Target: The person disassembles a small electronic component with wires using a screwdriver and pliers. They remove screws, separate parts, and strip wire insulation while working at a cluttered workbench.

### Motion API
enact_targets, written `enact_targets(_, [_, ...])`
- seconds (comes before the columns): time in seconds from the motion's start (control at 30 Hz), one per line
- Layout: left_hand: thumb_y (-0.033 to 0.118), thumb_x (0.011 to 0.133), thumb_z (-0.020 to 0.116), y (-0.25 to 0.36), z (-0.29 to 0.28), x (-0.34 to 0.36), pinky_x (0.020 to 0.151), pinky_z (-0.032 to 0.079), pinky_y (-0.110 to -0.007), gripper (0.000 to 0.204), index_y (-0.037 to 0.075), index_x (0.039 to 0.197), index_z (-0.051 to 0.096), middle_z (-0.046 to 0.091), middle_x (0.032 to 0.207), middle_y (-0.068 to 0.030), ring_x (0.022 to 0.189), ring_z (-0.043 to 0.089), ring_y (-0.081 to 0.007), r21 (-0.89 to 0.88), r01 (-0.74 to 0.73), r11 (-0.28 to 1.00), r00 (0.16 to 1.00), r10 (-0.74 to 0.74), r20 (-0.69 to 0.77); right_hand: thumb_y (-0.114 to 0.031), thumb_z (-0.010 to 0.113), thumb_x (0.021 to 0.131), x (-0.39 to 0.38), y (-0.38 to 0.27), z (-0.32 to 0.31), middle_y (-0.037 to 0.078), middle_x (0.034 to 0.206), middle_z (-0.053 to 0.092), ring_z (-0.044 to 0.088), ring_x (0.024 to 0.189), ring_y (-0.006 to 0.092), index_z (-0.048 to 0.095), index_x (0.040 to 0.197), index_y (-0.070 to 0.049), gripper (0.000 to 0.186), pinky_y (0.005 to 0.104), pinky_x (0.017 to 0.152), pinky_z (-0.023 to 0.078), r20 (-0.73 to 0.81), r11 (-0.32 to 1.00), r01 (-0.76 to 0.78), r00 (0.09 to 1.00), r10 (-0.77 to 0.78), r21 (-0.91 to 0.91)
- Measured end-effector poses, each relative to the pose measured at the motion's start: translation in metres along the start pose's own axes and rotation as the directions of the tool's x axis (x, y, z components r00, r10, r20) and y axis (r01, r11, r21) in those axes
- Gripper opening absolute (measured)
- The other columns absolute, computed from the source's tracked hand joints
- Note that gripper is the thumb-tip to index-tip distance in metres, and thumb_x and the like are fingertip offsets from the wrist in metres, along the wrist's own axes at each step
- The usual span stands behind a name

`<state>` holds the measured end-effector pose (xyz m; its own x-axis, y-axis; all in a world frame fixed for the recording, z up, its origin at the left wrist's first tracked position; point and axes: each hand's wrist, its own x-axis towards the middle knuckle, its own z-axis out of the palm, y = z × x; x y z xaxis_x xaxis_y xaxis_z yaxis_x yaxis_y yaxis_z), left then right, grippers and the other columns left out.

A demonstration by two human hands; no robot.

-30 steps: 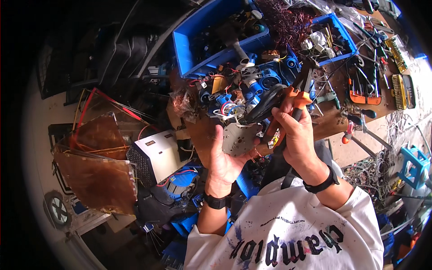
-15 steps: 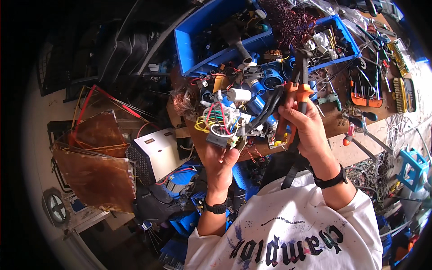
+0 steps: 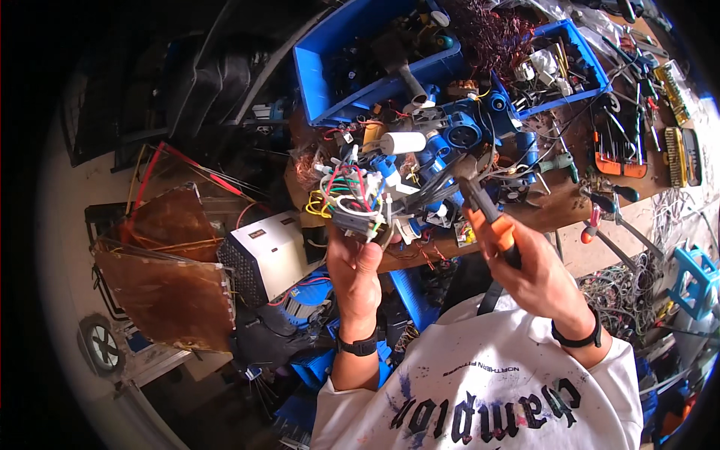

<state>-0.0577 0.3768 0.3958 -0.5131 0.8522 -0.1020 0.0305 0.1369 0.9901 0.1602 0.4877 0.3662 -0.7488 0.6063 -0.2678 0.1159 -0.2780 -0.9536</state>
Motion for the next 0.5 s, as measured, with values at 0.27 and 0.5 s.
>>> enact_targets(0.27, [0.040,0.098,0.050,0.008,0.015,-0.001,0.077,0.059,-0.039,0.051,0.002,0.131,0.047,0.060,0.119,-0.0138,0.104,0.061,-0.0260,-0.364,0.246,0.898,0.957,-0.284,-0.053,-0.002,0.054,0.080,0.001,-0.004,0.022,0.012,0.071,0.056,0.055,0.061,0.0268,0.050,0.097,-0.001,0.017,0.0363,0.060,0.044,0.090,0.995,-0.027,0.996,0.018,0.092])
enact_targets(0.5, [0.049,0.099,0.040,0.013,0.024,0.003,0.078,0.056,-0.046,0.055,0.001,0.124,0.053,0.064,0.115,-0.0171,0.103,0.063,-0.0308,-0.333,0.243,0.911,0.954,-0.286,-0.086,0.000,0.051,0.081,0.001,-0.012,0.012,0.006,0.078,0.062,0.059,0.069,0.0112,0.052,0.110,-0.001,0.029,0.0280,0.062,0.047,0.168,0.979,-0.099,0.983,0.069,0.178])
